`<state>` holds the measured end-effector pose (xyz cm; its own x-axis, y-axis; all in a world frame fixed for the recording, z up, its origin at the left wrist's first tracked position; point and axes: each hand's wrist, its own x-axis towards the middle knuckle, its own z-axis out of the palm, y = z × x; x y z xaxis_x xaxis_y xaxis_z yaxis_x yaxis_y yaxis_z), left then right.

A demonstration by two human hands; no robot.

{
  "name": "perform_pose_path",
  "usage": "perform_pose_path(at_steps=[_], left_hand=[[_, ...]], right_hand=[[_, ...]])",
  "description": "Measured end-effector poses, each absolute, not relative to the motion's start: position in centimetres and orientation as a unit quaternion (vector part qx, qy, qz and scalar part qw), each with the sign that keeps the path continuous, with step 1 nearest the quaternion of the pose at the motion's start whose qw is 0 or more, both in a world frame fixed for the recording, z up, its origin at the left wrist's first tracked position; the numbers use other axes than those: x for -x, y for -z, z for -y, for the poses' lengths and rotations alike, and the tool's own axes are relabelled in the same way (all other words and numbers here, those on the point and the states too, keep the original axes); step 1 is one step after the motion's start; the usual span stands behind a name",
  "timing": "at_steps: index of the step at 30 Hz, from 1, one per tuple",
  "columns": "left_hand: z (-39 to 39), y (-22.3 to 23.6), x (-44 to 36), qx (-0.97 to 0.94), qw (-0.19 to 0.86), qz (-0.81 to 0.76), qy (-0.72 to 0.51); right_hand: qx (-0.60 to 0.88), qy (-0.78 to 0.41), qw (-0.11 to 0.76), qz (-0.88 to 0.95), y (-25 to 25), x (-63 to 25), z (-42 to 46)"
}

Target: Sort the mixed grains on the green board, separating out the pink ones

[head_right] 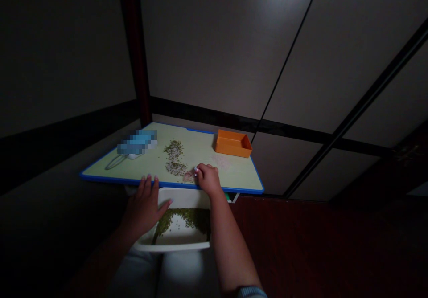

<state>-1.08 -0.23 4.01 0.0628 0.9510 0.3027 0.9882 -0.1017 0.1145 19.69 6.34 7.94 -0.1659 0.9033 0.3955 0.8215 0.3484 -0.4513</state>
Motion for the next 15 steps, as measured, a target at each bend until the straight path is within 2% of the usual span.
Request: perform_pose_path(at_steps=[15], left_hand=[[0.3, -4.02, 1.08, 0.725, 0.059, 0.668, 0.159]], right_hand=[[0.554, -0.059, 0.302, 0.773, -7.99, -19.57, -6.28]])
